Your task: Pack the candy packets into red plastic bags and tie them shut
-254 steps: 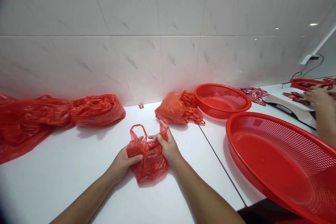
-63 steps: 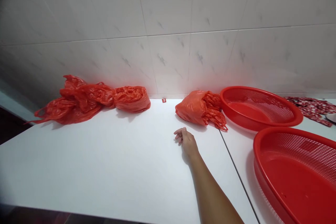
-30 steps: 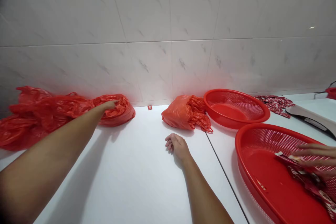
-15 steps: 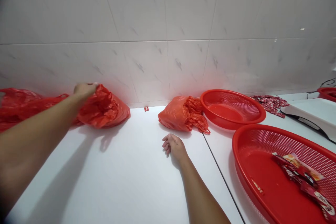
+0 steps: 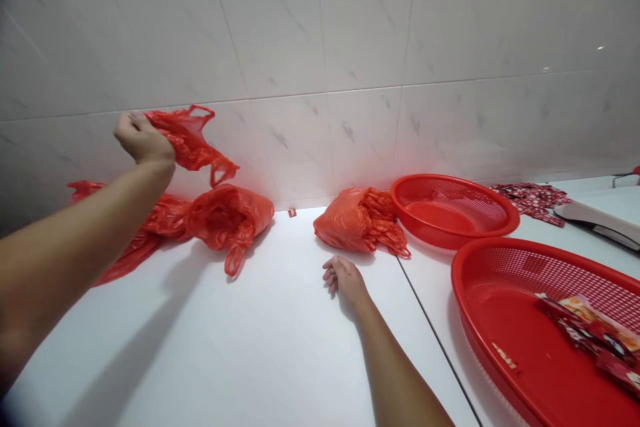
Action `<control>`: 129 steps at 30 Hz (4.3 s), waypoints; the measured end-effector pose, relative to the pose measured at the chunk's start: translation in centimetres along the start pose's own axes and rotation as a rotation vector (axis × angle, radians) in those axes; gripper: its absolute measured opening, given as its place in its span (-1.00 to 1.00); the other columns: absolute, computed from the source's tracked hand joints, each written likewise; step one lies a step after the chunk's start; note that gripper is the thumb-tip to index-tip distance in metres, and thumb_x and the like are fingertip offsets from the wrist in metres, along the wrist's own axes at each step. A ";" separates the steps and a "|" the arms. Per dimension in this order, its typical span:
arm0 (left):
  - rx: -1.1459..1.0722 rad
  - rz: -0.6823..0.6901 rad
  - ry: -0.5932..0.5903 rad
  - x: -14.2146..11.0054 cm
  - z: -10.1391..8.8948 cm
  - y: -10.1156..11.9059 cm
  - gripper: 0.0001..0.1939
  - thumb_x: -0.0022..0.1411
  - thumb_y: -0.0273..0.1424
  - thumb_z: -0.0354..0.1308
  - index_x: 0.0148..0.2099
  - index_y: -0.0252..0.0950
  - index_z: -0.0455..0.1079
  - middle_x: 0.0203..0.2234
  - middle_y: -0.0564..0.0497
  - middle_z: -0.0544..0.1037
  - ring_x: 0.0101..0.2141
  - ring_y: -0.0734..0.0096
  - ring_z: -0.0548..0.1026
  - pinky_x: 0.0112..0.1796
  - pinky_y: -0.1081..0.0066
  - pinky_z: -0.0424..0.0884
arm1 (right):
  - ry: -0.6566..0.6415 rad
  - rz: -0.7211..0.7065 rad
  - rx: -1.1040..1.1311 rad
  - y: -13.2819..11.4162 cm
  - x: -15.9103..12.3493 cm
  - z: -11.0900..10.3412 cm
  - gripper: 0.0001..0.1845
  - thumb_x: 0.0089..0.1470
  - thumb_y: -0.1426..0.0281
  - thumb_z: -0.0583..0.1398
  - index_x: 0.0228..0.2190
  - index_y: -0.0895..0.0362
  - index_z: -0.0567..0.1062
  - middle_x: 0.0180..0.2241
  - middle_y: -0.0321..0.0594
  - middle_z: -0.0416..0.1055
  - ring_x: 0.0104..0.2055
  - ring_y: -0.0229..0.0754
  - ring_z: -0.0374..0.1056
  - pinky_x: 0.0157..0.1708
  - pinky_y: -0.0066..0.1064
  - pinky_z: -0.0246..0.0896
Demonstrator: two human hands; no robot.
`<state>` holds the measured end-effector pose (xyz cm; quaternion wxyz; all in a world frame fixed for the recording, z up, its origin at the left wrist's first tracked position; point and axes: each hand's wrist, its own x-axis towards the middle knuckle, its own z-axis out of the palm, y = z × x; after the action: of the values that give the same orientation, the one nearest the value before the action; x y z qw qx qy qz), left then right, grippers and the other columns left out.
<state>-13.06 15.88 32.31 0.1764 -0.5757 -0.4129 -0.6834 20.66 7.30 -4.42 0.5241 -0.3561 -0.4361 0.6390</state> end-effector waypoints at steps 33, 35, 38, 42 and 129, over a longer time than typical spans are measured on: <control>-0.405 -0.769 -0.417 -38.5 -4.8 6.3 -0.70 0.51 -0.12 0.00 -0.17 -0.16 0.44 -0.26 -0.08 0.63 -0.27 0.14 0.61 -0.22 0.11 0.60 | 0.275 -0.102 0.061 -1.7 -0.3 -0.7 -0.62 -0.03 0.19 0.42 -0.50 0.08 0.36 -0.63 -0.44 0.29 -0.62 -0.36 0.12 -0.60 -0.49 -0.04; -0.276 -0.984 -0.274 -38.1 -4.0 4.3 -0.66 0.44 -0.05 0.10 -0.26 -0.19 0.36 -0.29 -0.05 0.59 -0.36 0.23 0.55 -0.30 0.19 0.56 | 0.338 -0.142 0.093 -2.0 0.1 -1.5 -0.63 0.00 0.14 0.38 -0.47 0.07 0.35 -0.60 -0.44 0.29 -0.61 -0.36 0.11 -0.60 -0.49 -0.05; -0.191 -0.973 -0.178 -37.8 -3.6 2.9 -0.72 0.43 -0.08 0.12 -0.19 -0.18 0.35 -0.05 -0.11 0.56 -0.10 0.16 0.57 -0.05 0.09 0.54 | 0.380 -0.195 0.129 -2.6 0.4 -2.4 -0.66 -0.04 0.14 0.38 -0.42 0.08 0.41 -0.47 -0.33 0.43 -0.49 -0.30 0.27 -0.51 -0.47 0.10; -0.178 -0.273 -0.266 -38.6 -4.8 5.5 -0.72 0.39 -0.36 0.17 0.12 -0.08 0.33 0.19 -0.10 0.46 0.27 0.04 0.37 0.29 -0.14 0.26 | 0.358 -0.259 0.085 -2.8 -0.2 -1.7 -0.68 -0.09 0.20 0.44 -0.40 0.09 0.50 -0.31 -0.21 0.55 -0.34 -0.20 0.39 -0.36 -0.38 0.26; 0.675 0.010 -1.161 -38.2 -4.5 6.1 -0.44 0.29 -0.44 0.06 0.32 -0.24 0.38 0.04 -0.24 0.54 -0.37 0.16 0.57 -0.45 0.27 0.30 | 0.572 -0.317 -0.388 -4.3 -1.1 -1.9 -0.72 0.04 0.16 0.30 -0.34 0.12 0.59 -0.30 -0.14 0.56 -0.28 -0.08 0.44 -0.21 -0.23 0.38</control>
<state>-1.12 -0.15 -1.06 0.0990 -0.7650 -0.6291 -0.0954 24.19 6.85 -1.17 0.6399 -0.5408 -0.4347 0.3301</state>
